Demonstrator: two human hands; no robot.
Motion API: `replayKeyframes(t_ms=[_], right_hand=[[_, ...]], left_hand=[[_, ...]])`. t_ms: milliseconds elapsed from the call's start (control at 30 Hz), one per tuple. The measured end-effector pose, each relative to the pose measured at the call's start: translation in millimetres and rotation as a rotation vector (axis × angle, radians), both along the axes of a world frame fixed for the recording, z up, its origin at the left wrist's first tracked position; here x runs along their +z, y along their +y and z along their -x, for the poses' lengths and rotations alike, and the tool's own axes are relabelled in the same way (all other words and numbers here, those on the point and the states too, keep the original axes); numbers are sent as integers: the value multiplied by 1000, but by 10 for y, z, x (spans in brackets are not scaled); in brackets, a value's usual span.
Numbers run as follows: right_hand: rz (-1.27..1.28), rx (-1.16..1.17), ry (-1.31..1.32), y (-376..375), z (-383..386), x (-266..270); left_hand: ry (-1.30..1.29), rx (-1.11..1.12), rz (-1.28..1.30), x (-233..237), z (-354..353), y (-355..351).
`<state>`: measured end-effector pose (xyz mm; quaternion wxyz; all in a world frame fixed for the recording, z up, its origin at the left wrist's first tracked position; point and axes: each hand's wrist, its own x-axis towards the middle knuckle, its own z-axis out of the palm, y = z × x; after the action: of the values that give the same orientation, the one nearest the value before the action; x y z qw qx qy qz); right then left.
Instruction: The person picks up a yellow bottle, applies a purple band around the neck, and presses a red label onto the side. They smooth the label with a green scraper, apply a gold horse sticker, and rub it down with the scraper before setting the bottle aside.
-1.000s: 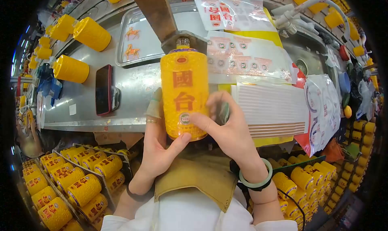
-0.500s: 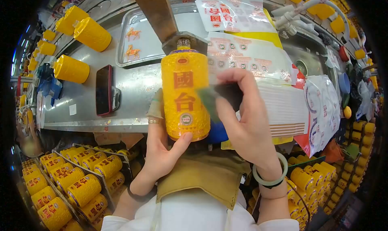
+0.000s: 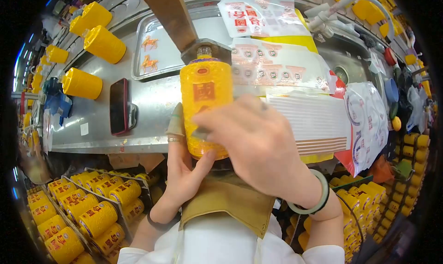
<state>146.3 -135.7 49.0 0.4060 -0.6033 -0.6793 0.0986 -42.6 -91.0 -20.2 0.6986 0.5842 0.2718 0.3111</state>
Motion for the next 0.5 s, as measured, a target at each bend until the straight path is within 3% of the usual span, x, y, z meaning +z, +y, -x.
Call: replayKeyframes(t_ms=[67,133,167,233,500], right_hand=[[-9,-68,-2,-87,-44,-91],[17,-421,205,-187,-133,-148],[18,-426,208,-212,-129,-184],[19,-409,611,-290,-94,-260],[227,-382,785,-511,328,-423]], left_hand=[[6,2,10,3,-2,7],[-63,26,61,1,40,53],[-63,8,83,22,75,87],[-60,11,117,46,58,94],[-55,14,150,28,46,79]])
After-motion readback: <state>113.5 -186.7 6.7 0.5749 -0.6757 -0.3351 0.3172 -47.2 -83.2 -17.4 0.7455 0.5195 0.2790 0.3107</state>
